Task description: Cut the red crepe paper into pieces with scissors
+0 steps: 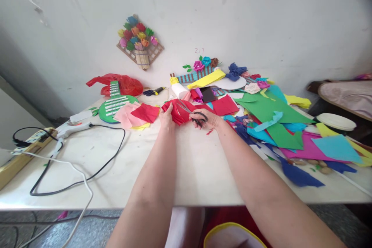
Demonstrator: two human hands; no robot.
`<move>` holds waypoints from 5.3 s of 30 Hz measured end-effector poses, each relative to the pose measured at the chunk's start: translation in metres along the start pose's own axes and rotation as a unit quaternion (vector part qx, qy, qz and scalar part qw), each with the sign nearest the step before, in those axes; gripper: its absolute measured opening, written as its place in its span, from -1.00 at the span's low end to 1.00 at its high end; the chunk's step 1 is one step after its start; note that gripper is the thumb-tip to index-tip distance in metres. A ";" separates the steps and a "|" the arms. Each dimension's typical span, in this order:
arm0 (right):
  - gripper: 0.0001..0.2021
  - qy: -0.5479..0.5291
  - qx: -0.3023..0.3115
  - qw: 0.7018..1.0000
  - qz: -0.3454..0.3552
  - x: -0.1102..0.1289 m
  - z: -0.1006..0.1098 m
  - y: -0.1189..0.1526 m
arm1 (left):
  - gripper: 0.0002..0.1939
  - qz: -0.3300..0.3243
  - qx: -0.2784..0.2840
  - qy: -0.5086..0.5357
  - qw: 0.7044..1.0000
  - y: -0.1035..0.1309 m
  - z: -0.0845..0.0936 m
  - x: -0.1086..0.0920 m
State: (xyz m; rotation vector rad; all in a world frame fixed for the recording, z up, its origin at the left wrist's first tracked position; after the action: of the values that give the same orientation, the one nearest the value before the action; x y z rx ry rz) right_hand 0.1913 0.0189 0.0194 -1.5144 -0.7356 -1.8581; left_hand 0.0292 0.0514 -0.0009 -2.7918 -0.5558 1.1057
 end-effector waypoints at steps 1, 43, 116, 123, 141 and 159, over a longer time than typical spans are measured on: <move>-0.66 -0.002 0.007 1.000 -0.008 0.000 0.000 0.002 | -0.84 0.001 0.000 0.000 1.000 0.000 0.000 0.000; -0.66 0.033 -0.089 0.995 -0.032 0.004 -0.009 -0.010 | -0.86 0.122 0.000 0.042 0.992 0.015 -0.019 0.015; -0.71 0.005 -0.144 0.989 0.037 0.004 -0.016 -0.028 | -0.92 0.116 -0.044 0.045 0.991 0.016 -0.017 0.014; -0.71 -0.009 -0.137 0.990 0.022 0.004 -0.015 -0.027 | -0.91 0.108 -0.041 0.032 0.993 0.014 -0.016 0.015; -0.69 0.021 -0.152 0.988 0.033 -0.003 -0.006 -0.029 | -0.89 0.097 -0.010 0.035 0.995 0.009 -0.015 0.025; -0.71 0.013 -0.159 0.986 0.048 0.001 -0.011 -0.028 | -0.93 0.137 -0.016 0.043 0.989 0.010 -0.017 0.024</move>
State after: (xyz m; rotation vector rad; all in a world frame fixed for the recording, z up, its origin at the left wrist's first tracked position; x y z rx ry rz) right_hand 0.1629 0.0293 0.0170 -1.6828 -0.3571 -1.9865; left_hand 0.0596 0.0520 -0.0061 -2.9928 -0.1850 1.0188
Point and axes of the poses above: each hand's wrist, its own y-axis away from the middle knuckle, its own z-axis out of the back of the hand, x = y × z, the point moved 5 cm from there along -y, towards the middle knuckle, and after that the axes turned 13 degrees about x, right-handed, at the moved point
